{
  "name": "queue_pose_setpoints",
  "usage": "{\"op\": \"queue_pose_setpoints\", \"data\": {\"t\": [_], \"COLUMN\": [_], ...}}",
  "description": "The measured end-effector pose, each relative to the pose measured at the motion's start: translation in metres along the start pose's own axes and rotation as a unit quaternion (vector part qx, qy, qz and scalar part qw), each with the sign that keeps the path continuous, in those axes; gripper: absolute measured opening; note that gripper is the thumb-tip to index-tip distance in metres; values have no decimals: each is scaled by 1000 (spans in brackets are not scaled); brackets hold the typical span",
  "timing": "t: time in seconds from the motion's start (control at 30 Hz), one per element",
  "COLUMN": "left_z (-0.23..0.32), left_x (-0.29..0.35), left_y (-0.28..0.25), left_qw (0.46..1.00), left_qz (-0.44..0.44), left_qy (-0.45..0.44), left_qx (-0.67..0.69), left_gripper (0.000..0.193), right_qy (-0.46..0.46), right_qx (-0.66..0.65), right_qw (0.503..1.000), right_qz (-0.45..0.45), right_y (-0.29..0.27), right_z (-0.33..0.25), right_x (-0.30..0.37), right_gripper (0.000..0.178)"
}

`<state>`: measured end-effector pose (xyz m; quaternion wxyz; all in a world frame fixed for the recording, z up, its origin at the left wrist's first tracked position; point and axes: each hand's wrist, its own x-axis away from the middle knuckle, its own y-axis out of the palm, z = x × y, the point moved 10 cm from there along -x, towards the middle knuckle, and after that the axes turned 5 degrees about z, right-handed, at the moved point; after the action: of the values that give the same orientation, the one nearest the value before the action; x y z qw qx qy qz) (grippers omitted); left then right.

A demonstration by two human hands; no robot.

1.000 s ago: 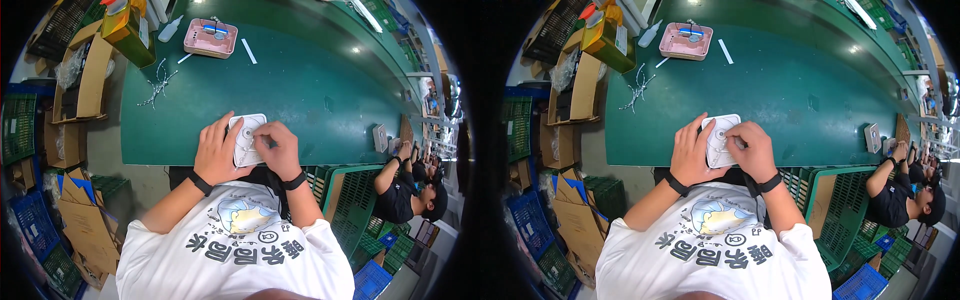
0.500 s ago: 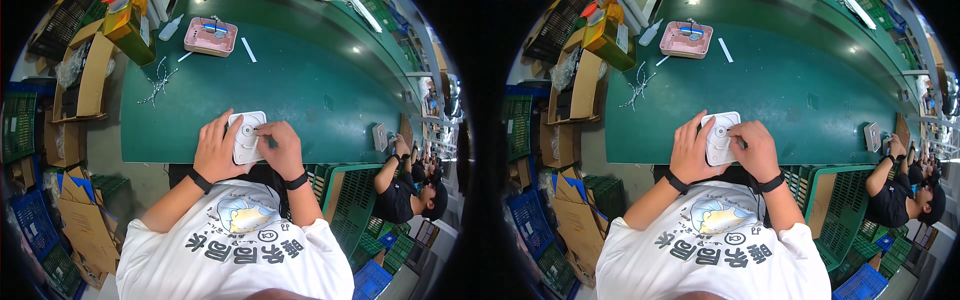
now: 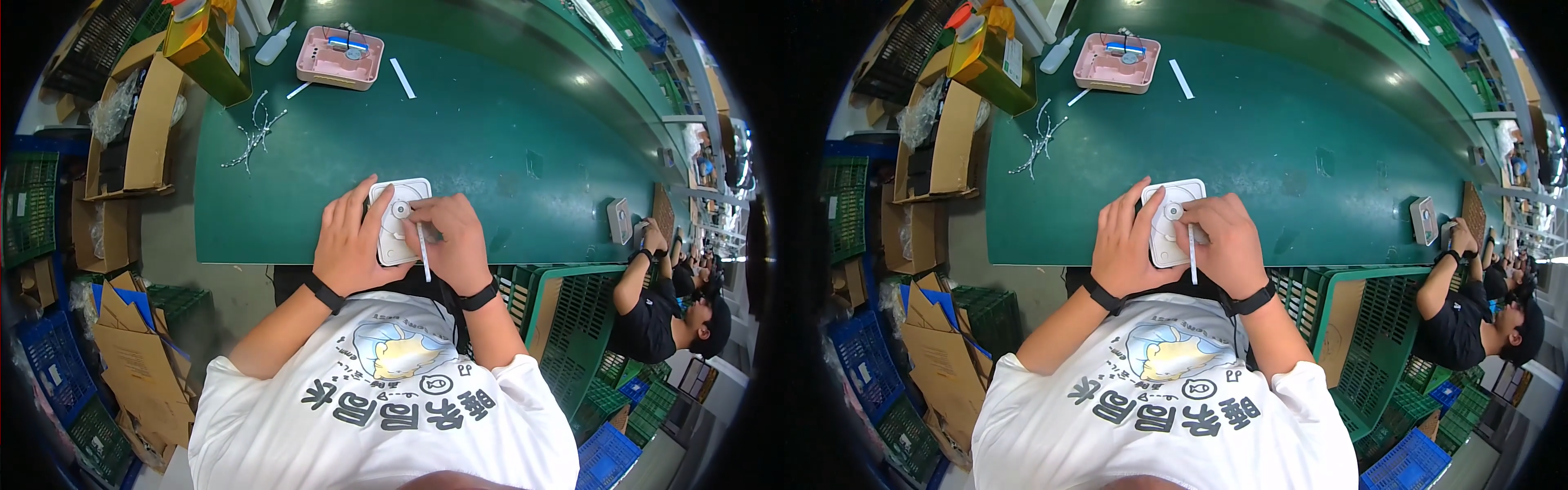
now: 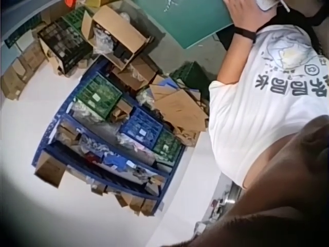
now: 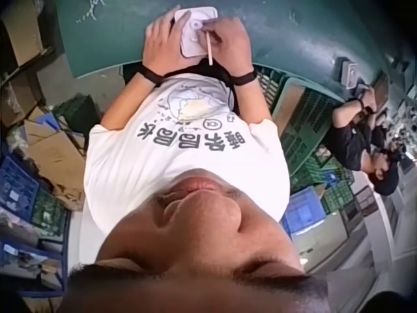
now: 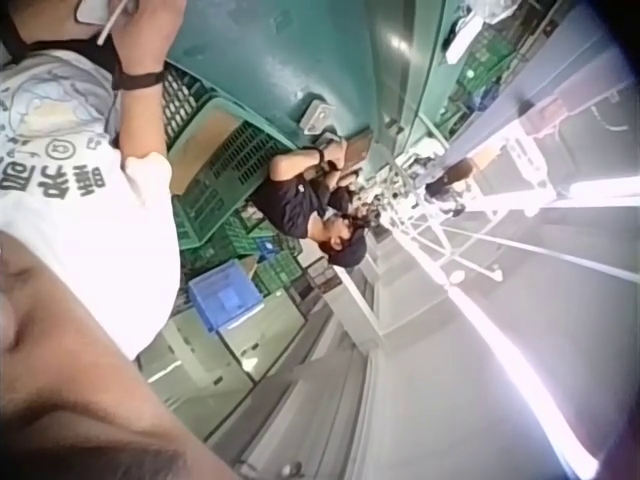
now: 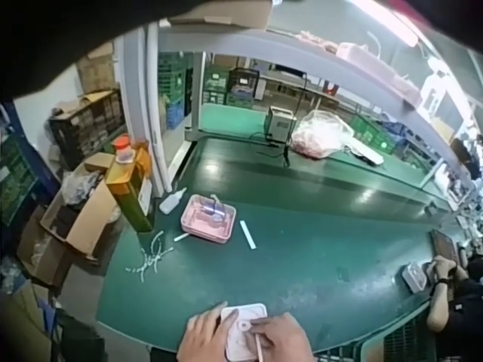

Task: The person takes a white plastic component from a crate and places it on the table. They then pick up a white strip and press it into a circular groove on the component, repeating this process for several others before placing them into a container.

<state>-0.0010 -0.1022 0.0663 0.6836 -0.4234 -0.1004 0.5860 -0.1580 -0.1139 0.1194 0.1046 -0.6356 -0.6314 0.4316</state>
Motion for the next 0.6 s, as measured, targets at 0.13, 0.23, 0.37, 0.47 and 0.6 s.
{"op": "queue_pose_setpoints", "data": {"t": [0.13,0.23,0.37,0.47,0.6], "left_z": [2,1,2,0,-1], "left_x": [-1,-1,-1,-1,1], "left_y": [1,0,1,1,1], "left_qw": [1000,1000,1000,1000,1000], "left_qz": [-1,-4,-6,2,6], "left_qy": [-1,-3,-4,-6,-5], "left_qx": [4,3,1,1,-1], "left_gripper": [117,118,119,120,120], "right_qy": [30,118,106,123,130], "right_qx": [-10,-50,-47,-53,-72], "right_qw": [999,992,993,991,989], "right_qz": [9,12,-12,-12,0], "right_y": [-8,-8,1,3,-6], "right_z": [9,30,27,25,32], "right_x": [2,9,9,12,13], "right_gripper": [23,20,20,20,20]}}
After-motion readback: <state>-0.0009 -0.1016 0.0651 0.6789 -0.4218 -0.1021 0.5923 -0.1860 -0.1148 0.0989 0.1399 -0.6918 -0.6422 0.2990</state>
